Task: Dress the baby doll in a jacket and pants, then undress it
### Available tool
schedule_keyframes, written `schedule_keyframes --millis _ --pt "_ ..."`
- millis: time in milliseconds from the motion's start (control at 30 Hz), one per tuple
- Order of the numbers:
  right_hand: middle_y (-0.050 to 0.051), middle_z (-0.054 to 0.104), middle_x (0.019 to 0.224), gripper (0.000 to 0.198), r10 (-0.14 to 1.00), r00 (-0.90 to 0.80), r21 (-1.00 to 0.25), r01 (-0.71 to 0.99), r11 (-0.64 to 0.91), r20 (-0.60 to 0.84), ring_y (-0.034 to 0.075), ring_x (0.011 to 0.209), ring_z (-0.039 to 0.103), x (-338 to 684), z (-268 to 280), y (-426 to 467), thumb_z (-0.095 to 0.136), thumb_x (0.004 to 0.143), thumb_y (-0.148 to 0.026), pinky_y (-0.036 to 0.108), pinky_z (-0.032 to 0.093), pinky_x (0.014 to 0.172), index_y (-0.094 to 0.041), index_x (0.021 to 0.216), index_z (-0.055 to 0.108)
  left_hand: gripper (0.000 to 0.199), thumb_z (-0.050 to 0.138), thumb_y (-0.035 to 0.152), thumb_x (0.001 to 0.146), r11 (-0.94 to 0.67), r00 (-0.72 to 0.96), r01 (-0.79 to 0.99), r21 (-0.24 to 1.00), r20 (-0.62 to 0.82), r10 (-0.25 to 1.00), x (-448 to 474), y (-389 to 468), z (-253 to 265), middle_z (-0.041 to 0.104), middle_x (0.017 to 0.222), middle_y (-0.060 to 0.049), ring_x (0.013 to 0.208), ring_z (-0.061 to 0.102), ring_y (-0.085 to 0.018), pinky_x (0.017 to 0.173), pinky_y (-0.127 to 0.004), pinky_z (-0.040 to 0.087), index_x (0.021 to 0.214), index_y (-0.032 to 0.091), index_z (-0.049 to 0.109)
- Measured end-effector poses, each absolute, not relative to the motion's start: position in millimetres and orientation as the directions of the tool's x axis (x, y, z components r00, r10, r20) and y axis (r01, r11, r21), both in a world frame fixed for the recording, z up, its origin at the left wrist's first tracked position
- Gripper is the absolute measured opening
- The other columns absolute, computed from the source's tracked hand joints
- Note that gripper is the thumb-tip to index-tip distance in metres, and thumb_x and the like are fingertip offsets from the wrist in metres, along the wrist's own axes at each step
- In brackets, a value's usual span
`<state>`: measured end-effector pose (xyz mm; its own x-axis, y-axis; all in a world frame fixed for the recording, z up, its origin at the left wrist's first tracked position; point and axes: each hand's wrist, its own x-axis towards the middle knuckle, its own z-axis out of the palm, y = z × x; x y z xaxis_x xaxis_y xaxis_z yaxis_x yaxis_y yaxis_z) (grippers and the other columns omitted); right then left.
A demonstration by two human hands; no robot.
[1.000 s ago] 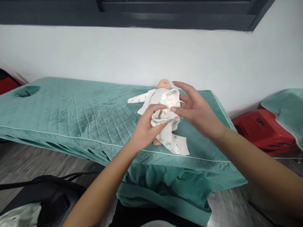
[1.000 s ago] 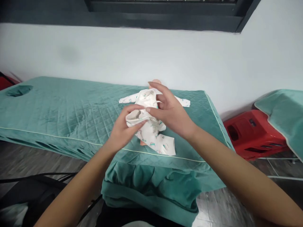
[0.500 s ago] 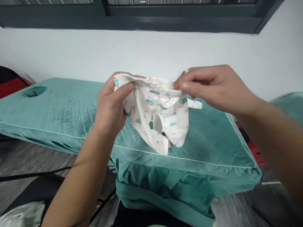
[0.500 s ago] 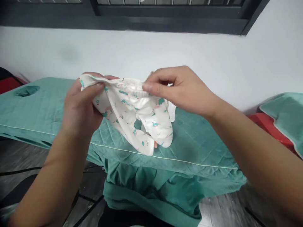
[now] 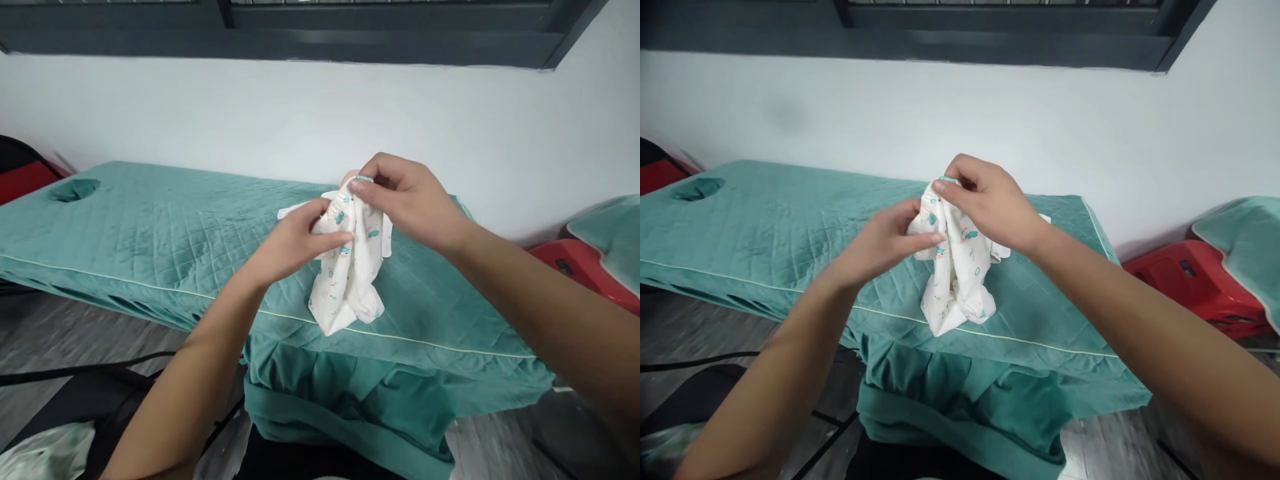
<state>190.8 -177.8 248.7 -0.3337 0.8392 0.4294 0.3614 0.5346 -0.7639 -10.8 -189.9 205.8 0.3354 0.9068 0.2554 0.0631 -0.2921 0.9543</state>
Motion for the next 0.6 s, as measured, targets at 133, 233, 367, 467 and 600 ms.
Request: schedule_keyframes --millis 133,233,367,467,600 --pt "-0.002 0.055 0.075 0.044 0.876 -0.287 -0.835 0.292 0.466 0.388 0.013 0.075 0.055 194.1 237.0 -165.9 0.061 0.09 -0.063 0.027 0.045 0.068 -0.021 0.079 0.056 0.031 0.083 0.041 0.071 -0.242 0.374 0.078 0.967 0.196 0.906 -10.7 -181.0 190.9 0.069 0.079 -0.002 0.077 0.067 -0.022 0.064 -0.029 0.054 0.083 0.016 0.068" --pt "-0.002 0.054 0.072 0.045 0.9 -0.271 -0.874 0.259 0.411 0.343 0.012 0.068 0.053 199.4 224.8 -158.9 0.06 0.09 -0.064 0.026 0.042 0.062 -0.021 0.077 0.055 0.034 0.079 0.046 0.076 -0.224 0.174 -0.085 0.971 0.236 0.956 -15.6 -169.9 184.5 0.064 0.076 -0.002 0.072 0.067 -0.019 0.061 -0.027 0.055 0.086 0.017 0.065" --pt "-0.001 0.063 0.076 0.038 0.75 -0.656 -0.878 0.302 0.372 0.092 0.013 0.068 0.056 198.1 214.4 -156.4 0.07 0.085 -0.058 0.026 0.043 0.059 -0.02 0.083 0.065 0.035 0.074 0.049 0.082 -0.229 0.027 -0.164 0.959 0.237 0.971 -13.6 -158.5 185.3 0.056 0.069 0.001 0.066 0.064 -0.015 0.059 -0.026 0.056 0.084 0.018 0.059" --pt "0.001 0.071 0.084 0.034 0.65 -0.76 -0.88 0.309 0.361 0.0 0.016 0.074 0.063 192.1 214.6 -156.0 0.072 0.084 -0.054 0.028 0.048 0.065 -0.02 0.089 0.072 0.039 0.067 0.056 0.086 -0.19 0.114 -0.187 0.964 0.214 0.97 -6.4 -158.1 187.0 0.057 0.068 0.0 0.065 0.065 -0.016 0.058 -0.027 0.056 0.082 0.018 0.058" --pt "0.002 0.069 0.082 0.038 0.837 -0.514 -0.916 0.216 0.338 0.187 0.017 0.075 0.063 187.4 215.8 -150.8 0.066 0.087 -0.057 0.029 0.049 0.066 -0.019 0.086 0.07 0.05 0.07 0.067 0.078 -0.178 0.278 -0.13 0.975 0.208 0.938 -1.8 -164.0 183.5 0.063 0.067 -0.002 0.07 0.069 -0.021 0.062 -0.03 0.058 0.085 0.018 0.063"
